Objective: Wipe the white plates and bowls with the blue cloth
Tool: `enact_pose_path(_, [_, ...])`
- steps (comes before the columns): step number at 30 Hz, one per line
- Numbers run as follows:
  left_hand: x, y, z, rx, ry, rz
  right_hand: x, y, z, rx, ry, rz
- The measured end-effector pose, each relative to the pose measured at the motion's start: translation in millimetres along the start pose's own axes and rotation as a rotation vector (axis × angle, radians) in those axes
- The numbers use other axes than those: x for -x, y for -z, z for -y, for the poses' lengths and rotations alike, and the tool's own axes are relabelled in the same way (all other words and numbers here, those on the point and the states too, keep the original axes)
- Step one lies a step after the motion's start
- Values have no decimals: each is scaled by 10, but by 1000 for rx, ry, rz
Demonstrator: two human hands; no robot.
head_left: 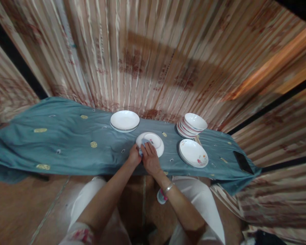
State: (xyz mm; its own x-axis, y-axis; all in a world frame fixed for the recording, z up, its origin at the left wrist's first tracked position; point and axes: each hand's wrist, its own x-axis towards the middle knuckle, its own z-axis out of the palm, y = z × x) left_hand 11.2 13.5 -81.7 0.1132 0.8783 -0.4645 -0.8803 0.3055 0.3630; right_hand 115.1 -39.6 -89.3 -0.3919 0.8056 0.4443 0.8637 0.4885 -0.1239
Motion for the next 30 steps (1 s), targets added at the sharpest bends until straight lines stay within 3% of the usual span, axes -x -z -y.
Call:
enact_pose_path(3, [-23,25,-12,7,-25,-101,-193,70,-22,-9,104,86])
enact_pose_path(7, [29,-20,-22,15,-20,-136,-486,174,-19,-1,202,169])
enact_pose_path(14, [121,-73,-70,11,39,-29,-938,181,16,67,266,350])
enact_pose_path(18, [157,-87,-101,27,54,-49,-1091,178,-20,70,225,417])
enact_pose_path(26, [238,-161,-125,28,101,-83,-1242,175,-165,17,110,423])
enact_pose_path(30, [223,-180,-105,-16,49,-123,-1284,163,-273,4,46,389])
